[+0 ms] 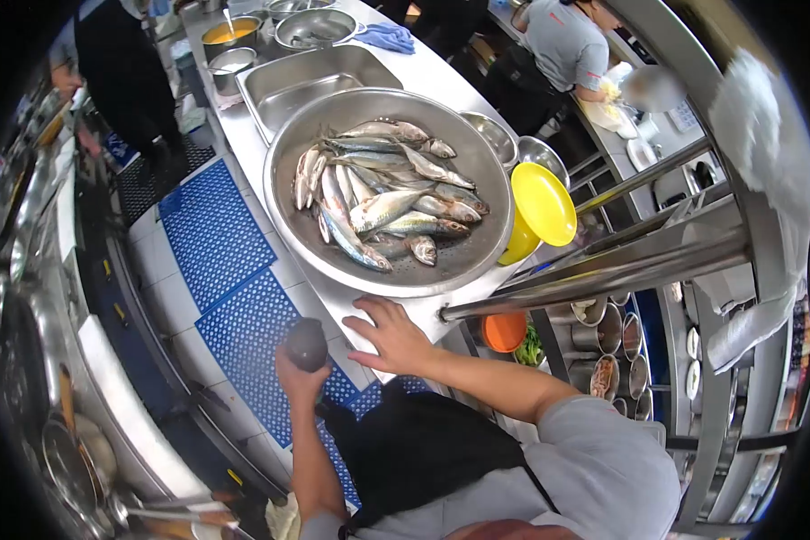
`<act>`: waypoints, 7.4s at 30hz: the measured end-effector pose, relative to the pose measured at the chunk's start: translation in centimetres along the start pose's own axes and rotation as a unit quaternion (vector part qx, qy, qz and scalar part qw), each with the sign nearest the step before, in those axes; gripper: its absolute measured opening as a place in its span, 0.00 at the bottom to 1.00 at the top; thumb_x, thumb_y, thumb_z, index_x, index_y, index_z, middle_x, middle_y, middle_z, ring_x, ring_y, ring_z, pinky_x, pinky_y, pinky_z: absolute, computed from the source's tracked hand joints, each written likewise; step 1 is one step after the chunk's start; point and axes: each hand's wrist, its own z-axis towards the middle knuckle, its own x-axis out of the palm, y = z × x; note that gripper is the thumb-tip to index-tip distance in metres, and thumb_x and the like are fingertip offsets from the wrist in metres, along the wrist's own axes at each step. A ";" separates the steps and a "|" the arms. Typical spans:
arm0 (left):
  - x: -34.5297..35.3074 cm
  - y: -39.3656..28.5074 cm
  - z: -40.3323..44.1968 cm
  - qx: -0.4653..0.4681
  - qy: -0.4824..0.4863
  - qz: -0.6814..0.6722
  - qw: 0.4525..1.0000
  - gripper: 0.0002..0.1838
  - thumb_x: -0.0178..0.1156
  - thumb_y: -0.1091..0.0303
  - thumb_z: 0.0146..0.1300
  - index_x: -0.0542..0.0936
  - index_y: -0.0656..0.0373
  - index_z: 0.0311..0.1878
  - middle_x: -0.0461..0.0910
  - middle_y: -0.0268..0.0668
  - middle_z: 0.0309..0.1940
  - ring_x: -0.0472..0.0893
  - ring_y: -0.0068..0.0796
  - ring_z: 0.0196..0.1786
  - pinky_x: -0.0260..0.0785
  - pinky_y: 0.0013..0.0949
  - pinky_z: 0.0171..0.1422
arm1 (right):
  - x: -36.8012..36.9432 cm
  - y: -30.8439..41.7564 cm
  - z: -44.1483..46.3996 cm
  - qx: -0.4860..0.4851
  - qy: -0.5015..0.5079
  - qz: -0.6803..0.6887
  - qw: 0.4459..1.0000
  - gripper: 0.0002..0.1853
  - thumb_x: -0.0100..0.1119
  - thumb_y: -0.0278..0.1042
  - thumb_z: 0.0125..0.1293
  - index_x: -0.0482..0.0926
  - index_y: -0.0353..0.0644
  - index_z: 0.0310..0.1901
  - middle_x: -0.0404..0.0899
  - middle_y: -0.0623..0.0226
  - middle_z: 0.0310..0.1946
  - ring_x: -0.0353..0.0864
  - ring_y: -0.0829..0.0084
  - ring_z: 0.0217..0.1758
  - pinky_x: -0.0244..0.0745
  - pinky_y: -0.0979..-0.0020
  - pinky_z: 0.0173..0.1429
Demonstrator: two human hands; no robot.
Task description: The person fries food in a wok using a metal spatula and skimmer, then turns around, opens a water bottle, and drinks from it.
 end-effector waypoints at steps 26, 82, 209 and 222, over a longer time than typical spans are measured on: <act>-15.7 -20.3 -18.4 0.188 0.137 -0.375 0.897 0.55 0.83 0.48 0.38 0.66 0.63 0.67 0.75 0.40 0.56 0.77 0.34 0.58 0.69 0.38 0.64 | -8.4 16.6 -12.6 -0.055 -0.062 0.453 0.887 0.62 0.80 0.47 0.38 0.53 0.35 0.74 0.75 0.50 0.61 0.76 0.55 0.64 0.68 0.63 0.70; -18.5 -28.1 -22.3 0.219 0.226 -0.394 0.864 0.71 0.86 0.50 0.33 0.54 0.65 0.77 0.72 0.39 0.60 0.76 0.35 0.57 0.69 0.35 0.65 | -11.6 15.1 -14.4 -0.110 -0.008 0.525 0.844 0.61 0.81 0.40 0.32 0.59 0.40 0.73 0.75 0.59 0.60 0.75 0.64 0.64 0.65 0.65 0.71; -10.3 19.4 -25.8 -0.254 0.191 0.074 0.945 0.20 0.76 0.59 0.51 0.73 0.56 0.32 0.75 0.33 0.20 0.73 0.26 0.18 0.65 0.34 0.19 | -40.8 21.1 -16.9 -0.232 -0.341 0.494 0.766 0.43 0.55 0.70 0.59 0.75 0.36 0.61 0.71 0.53 0.62 0.73 0.61 0.64 0.68 0.59 0.70; -9.8 19.6 -26.1 -0.275 0.181 0.057 0.943 0.18 0.75 0.64 0.52 0.72 0.54 0.31 0.73 0.31 0.20 0.71 0.26 0.18 0.62 0.34 0.18 | -40.9 21.1 -16.5 -0.241 -0.347 0.495 0.759 0.42 0.55 0.69 0.59 0.74 0.36 0.61 0.71 0.53 0.62 0.74 0.60 0.63 0.69 0.59 0.69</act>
